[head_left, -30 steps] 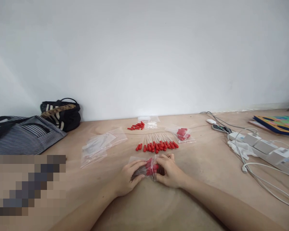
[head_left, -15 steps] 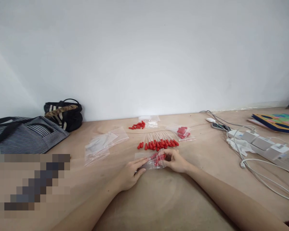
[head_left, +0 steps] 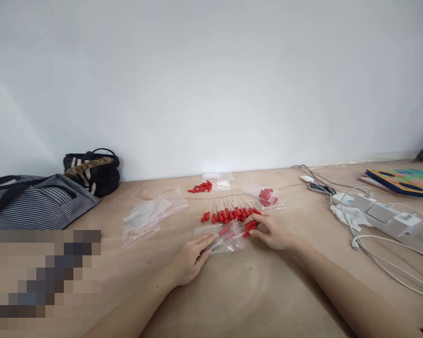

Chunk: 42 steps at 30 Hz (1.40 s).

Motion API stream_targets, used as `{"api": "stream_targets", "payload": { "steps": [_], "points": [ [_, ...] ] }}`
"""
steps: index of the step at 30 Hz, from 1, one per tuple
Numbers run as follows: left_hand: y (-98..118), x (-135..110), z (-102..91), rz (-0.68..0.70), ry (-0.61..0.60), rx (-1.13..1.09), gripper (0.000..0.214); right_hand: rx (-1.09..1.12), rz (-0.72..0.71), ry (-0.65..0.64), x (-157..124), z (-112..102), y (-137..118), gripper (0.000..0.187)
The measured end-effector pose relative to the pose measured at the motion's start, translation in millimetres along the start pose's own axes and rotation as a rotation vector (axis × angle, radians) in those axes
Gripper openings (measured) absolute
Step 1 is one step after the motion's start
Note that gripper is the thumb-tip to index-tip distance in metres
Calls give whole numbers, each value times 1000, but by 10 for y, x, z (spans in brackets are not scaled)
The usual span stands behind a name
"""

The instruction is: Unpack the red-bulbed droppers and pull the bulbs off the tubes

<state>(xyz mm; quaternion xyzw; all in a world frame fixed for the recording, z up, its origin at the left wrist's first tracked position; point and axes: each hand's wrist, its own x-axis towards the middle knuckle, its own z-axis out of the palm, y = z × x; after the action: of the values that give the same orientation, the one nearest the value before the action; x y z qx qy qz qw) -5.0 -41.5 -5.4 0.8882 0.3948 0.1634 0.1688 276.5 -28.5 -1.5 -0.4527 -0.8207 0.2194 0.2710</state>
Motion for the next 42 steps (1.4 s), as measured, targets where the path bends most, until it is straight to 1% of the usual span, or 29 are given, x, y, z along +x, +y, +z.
{"api": "stream_targets", "payload": {
  "steps": [2, 4, 6, 9, 10, 11, 13, 16, 21, 27, 31, 34, 36, 39, 40, 42],
  "points": [
    [8, -4, -15, -2, -3, 2, 41, -11, 42, -42, -36, -62, 62, 16],
    [15, -5, -27, -4, -3, 3, 40, -60, 61, -69, -58, -79, 84, 17],
    [16, -2, -32, -6, 1, 7, 40, -96, 58, -80, -56, -54, 68, 22],
    [8, 4, -26, -5, 6, 6, 39, -105, 19, -84, -18, 22, 9, 37],
    [4, 6, -23, -4, 5, 6, 39, -114, 3, -86, -1, 45, -9, 40],
    [-1, 7, -21, -3, 2, 8, 39, -125, -15, -93, 14, 62, -24, 38],
    [-9, 8, -20, -8, -8, 19, 39, -135, -49, -121, 35, 72, -32, 28],
    [-22, -2, -32, -28, -20, 32, 39, -140, -75, -152, 33, 24, 21, 17],
    [-73, -31, -82, -22, -3, 15, 39, -193, -77, -119, -13, -108, 146, 17],
    [-136, -42, -141, -14, -30, 27, 38, -307, -91, -86, -26, -151, 81, 14],
    [-139, -49, -162, -24, -47, 27, 39, -289, -61, -47, -41, -227, 129, 16],
    [-134, -56, -165, -23, -45, 28, 38, -153, 29, 11, -28, -300, 250, 20],
    [-134, -61, -160, -16, -42, 40, 38, -121, 191, 115, 20, -330, 335, 23],
    [-143, -65, -151, -15, -44, 46, 39, -213, 483, 283, 158, -316, 428, 25],
    [-147, -65, -149, -16, -44, 41, 39, -246, 552, 316, 215, -291, 446, 25],
    [-154, -62, -147, -10, -38, 28, 39, -285, 615, 342, 329, -214, 467, 26]
  ]
}}
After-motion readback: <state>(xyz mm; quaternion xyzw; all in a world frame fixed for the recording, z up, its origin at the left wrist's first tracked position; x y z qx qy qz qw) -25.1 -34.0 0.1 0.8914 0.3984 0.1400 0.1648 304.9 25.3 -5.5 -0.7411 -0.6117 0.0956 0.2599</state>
